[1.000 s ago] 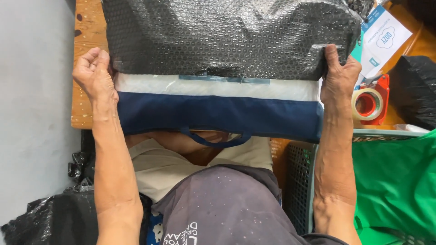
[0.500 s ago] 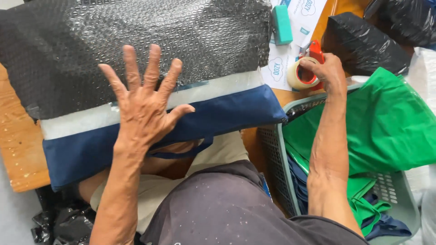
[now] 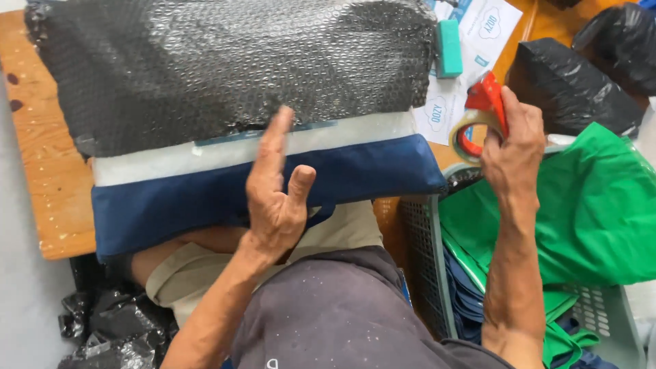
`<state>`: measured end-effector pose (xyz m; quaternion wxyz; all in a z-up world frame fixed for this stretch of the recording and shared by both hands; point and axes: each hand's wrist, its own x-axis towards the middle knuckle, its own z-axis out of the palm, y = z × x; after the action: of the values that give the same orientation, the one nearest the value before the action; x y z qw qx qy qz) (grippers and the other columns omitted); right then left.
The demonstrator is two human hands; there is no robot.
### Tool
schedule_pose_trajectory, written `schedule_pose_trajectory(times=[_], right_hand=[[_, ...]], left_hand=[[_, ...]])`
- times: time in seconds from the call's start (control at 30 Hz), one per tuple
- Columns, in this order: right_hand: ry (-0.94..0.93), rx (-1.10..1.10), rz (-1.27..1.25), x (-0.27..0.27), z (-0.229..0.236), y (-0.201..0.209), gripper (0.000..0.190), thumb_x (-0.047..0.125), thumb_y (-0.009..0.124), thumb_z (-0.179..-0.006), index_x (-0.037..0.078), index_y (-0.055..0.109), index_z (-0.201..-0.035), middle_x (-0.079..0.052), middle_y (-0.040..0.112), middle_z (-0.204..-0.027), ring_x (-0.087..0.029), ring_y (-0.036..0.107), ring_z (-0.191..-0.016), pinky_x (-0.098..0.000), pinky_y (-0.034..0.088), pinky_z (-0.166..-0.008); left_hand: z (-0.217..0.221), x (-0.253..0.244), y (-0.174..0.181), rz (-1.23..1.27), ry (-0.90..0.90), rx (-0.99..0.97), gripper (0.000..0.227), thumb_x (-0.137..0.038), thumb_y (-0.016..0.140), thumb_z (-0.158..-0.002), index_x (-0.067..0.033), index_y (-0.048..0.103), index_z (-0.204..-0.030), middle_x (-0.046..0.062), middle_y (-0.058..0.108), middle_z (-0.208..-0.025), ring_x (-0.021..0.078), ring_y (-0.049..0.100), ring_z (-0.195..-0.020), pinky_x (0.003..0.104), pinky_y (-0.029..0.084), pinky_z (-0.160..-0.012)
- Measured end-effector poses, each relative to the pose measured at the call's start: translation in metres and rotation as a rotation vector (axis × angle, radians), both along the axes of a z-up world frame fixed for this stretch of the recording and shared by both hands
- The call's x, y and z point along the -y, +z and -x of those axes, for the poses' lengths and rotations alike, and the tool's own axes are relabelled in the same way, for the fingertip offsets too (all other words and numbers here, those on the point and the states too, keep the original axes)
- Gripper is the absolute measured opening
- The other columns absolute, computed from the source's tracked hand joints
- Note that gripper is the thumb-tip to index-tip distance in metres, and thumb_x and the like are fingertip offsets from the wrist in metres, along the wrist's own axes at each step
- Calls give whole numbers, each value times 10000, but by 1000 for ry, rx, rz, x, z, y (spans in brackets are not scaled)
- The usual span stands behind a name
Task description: Wrapping a bag containing a pillow in black bubble wrap and sealing it with tape using a dispenser.
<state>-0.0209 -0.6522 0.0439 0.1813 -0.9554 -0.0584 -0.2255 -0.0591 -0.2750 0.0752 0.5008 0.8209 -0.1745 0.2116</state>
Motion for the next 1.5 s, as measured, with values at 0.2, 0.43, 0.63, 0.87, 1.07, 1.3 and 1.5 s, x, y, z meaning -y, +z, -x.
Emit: schedule_pose_trajectory(times=[0.2, 0.43, 0.63, 0.87, 1.07, 1.3, 1.5], right_hand=[[319, -6, -7, -94, 67, 49, 585, -167, 601, -936, -27, 560, -1503, -285, 541, -1294, -442, 567, -1150, -492, 478, -1045], [508, 155, 176, -132, 80, 28, 548, -70, 658, -862, 92, 710, -1383, -199, 618, -1267, -389, 607, -1080, -480, 458, -944], [593, 146, 127, -140, 78, 12, 593, -86, 639, -818, 103, 711, -1376, -201, 622, -1255, -395, 623, -1074, -471, 507, -917], [679, 105, 96, -155, 84, 19, 624, -100, 639, -804, 59, 679, -1405, -212, 608, -1217, -397, 628, -1036, -479, 525, -877], [749, 136, 294, -167, 86, 28, 466, 43, 608, -904, 164, 710, -1342, -203, 632, -1162, -373, 649, -931, -486, 527, -811], [805, 124, 351, -145, 83, 38, 427, 115, 526, -967, 212, 700, -1344, -210, 587, -1062, -360, 593, -779, -445, 502, -693], [774, 76, 379, -143, 83, 38, 391, 151, 511, -994, 222, 711, -1323, -186, 584, -1007, -347, 579, -741, -438, 492, -676]], left_hand=[[21, 34, 4, 1338, -364, -1040, 1021, -646, 500, -853, 120, 333, -1506, 339, 426, -1529, 402, 465, -1415, 461, 405, -1165], [37, 12, -13, 1485, -366, -1118, 1012, -708, 493, -908, 86, 379, -1525, 344, 401, -1525, 453, 408, -1387, 516, 391, -1143], [50, 0, -15, 1426, -210, -1015, 552, -234, 718, -936, 98, 584, -1356, 324, 655, -1249, 389, 656, -1143, 478, 553, -976], [59, -5, -39, 1253, -54, -998, 501, -52, 779, -862, 74, 625, -1322, 242, 731, -1169, 305, 744, -1009, 377, 639, -837], [66, -19, -20, 930, 45, -829, 450, -24, 656, -957, 83, 554, -1381, 267, 739, -1136, 308, 730, -1026, 384, 633, -837], [67, -64, -23, 853, 128, -729, 448, -23, 656, -953, 90, 534, -1369, 270, 742, -1113, 309, 763, -977, 377, 650, -808], [72, -92, 2, 656, 167, -702, 419, 12, 651, -945, 114, 553, -1339, 263, 745, -1089, 274, 762, -956, 343, 647, -787]])
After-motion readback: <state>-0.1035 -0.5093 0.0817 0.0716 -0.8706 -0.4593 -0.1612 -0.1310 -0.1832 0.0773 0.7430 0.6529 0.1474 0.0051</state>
